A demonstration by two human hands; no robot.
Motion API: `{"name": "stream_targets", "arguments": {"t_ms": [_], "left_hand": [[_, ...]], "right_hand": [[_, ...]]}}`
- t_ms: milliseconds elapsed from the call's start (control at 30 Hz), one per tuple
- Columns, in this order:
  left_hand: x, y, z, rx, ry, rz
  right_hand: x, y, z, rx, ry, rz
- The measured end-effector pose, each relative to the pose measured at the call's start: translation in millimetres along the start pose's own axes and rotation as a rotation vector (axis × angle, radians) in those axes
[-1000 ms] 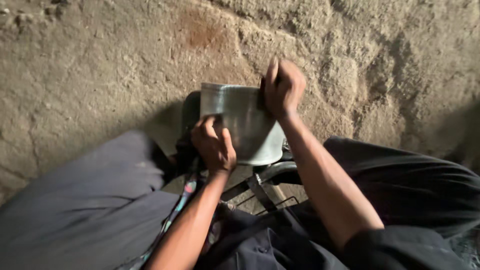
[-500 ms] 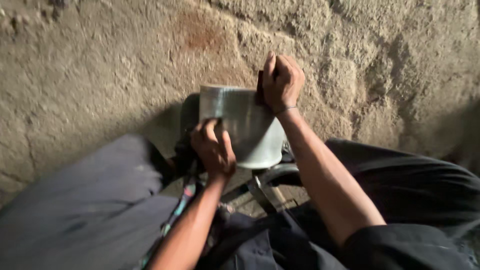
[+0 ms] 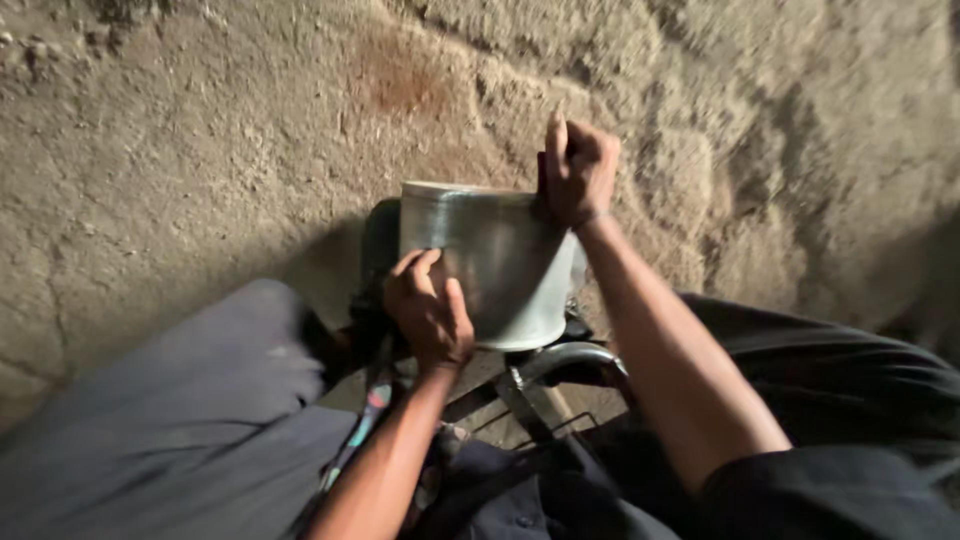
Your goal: The person sits on the ground and repeatedly rubs the exterior of a metal pot with a small rectangular block. The pot is held steady with the left hand while the right hand moves the block up and down the surface.
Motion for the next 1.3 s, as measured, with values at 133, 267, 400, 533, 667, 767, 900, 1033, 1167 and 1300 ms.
{"name": "stream_targets", "arguments": {"t_ms": [133, 267, 400, 533, 667, 767, 900, 1033, 1167, 1300], "left_hand": [[1, 1, 1, 0.021, 0.032, 0.042], [-7, 9, -2, -0.031, 0.045, 0.075], [-9, 9, -3, 0.005, 0.054, 0.044], [-3, -1, 2, 0.028, 0.047, 0.015], [3, -2, 3, 0.044, 0.025, 0.01], [-3, 9, -4, 0.022, 0.056, 0.073], [-13, 13, -4, 0.013, 0.044, 0.071], [-11, 1, 1, 0.064, 0.064, 0.029], [0, -7, 4, 0.011, 0.018, 0.001], [-1, 7, -1, 0.002, -0.01, 0.012]], "right_hand": [[-62, 65, 18, -0.187, -0.063, 0.204], [-132, 114, 16, -0.316, 0.109, 0.295], [-81, 75, 2, -0.289, 0.17, 0.309], [-3, 18, -4, -0.175, 0.074, 0.059], [-38, 76, 9, -0.325, -0.055, 0.269], [-103, 131, 7, -0.353, 0.114, 0.366], [-113, 142, -4, -0.216, 0.254, 0.381], [-36, 98, -16, -0.253, 0.118, 0.269], [-19, 107, -14, -0.268, 0.045, 0.355], [-82, 140, -8, -0.407, 0.238, 0.32]]}}
Point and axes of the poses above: each hand's wrist, its own x-axis towards the middle knuckle, its own z-axis out of the back of the hand, y = z × x, the point moved 8 cm from there along x, towards the middle knuckle, and after that the axes turned 5 degrees about z, right-handed, at the moved point
